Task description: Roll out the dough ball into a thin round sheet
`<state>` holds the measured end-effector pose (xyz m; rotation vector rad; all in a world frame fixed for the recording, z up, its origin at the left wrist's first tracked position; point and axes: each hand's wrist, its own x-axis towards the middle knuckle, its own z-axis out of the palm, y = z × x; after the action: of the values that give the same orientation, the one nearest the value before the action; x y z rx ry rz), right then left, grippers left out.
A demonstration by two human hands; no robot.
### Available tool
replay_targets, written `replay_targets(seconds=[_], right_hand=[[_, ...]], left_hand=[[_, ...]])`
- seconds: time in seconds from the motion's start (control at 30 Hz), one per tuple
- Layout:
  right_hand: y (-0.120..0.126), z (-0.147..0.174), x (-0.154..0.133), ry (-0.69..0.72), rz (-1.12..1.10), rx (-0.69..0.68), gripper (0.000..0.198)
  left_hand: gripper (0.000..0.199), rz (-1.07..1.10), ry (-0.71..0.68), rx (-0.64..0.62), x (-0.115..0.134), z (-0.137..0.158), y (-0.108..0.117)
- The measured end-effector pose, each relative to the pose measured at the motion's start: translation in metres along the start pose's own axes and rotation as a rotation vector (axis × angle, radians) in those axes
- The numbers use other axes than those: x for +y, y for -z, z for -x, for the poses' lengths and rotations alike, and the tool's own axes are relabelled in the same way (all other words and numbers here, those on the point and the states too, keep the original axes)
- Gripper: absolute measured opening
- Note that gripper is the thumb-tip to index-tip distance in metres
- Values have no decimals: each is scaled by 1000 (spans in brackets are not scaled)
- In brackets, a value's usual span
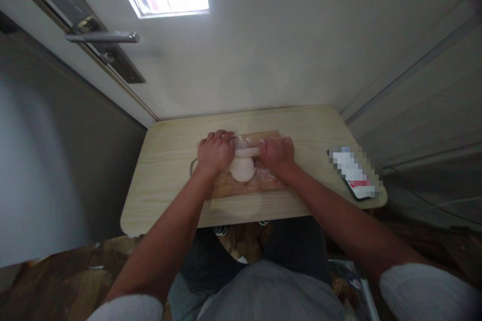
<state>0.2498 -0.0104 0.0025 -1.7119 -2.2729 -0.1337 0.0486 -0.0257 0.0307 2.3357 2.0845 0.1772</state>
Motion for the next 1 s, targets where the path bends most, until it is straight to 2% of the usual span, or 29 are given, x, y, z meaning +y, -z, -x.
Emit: replay_targets(seconds=[0.1, 0.27, 0.47, 1.0], right_hand=[[1, -2, 0, 0, 9, -46, 50], [10, -5, -1, 50, 26, -124, 51], [18, 5, -6, -10, 21, -98, 54], [19, 13, -7, 29, -5, -74, 52]], left_hand=[[42, 1, 5, 11, -1, -2, -2], [41, 41, 23, -38, -3, -5, 0], [39, 45, 39, -27, -1, 6, 10], [37, -5, 29, -41, 3, 22, 17]])
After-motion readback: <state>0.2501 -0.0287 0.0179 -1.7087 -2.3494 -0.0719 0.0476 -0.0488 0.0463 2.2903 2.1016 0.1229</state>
